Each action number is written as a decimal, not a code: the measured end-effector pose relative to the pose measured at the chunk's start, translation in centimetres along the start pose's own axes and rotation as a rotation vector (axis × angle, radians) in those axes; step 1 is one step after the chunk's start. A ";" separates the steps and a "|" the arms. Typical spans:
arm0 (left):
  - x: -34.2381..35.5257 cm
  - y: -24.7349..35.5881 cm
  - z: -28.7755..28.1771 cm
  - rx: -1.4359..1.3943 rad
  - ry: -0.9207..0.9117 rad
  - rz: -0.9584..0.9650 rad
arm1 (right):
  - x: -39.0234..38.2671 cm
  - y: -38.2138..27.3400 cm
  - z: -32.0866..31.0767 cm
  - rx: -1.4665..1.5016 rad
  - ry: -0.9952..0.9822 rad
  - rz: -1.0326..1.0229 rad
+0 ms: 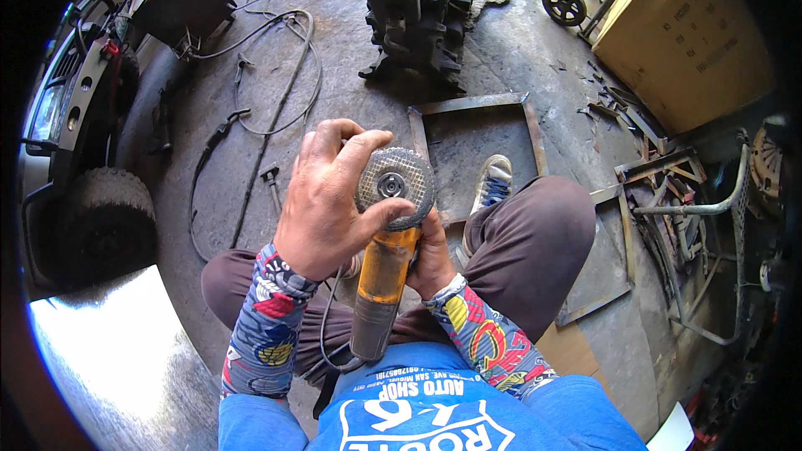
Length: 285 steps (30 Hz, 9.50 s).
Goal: The person welds a rectangular metal frame on the floor using a welding torch, then uses a hammer to tap the welds. They switch to an angle grinder to smooth the welded joints, creating sparks.
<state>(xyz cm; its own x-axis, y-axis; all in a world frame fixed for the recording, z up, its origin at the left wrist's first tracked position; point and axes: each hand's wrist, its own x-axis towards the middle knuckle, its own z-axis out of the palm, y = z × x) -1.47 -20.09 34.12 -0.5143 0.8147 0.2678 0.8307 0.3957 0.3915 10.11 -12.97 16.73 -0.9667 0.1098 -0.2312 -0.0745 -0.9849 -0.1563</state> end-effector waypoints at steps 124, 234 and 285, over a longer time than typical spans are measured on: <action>23.0 -47.3 5.5 0.231 1.171 -0.407 | 53.5 3.4 11.3 -0.692 -0.065 -0.572; -6.4 -4.1 18.8 -0.551 -0.369 -0.854 | 7.8 -5.8 -5.7 -0.875 0.645 -0.117; -1.4 -15.3 36.0 -0.707 -0.270 -1.281 | 22.3 -6.4 -19.4 -1.229 0.890 0.388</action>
<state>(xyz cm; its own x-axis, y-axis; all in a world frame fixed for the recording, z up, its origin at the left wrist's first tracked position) -5.84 -11.98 -3.98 -0.6776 0.1634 -0.7170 -0.4585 0.6684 0.5857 -6.21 -1.64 -6.01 -0.3960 0.3632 -0.8434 0.8019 -0.3106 -0.5103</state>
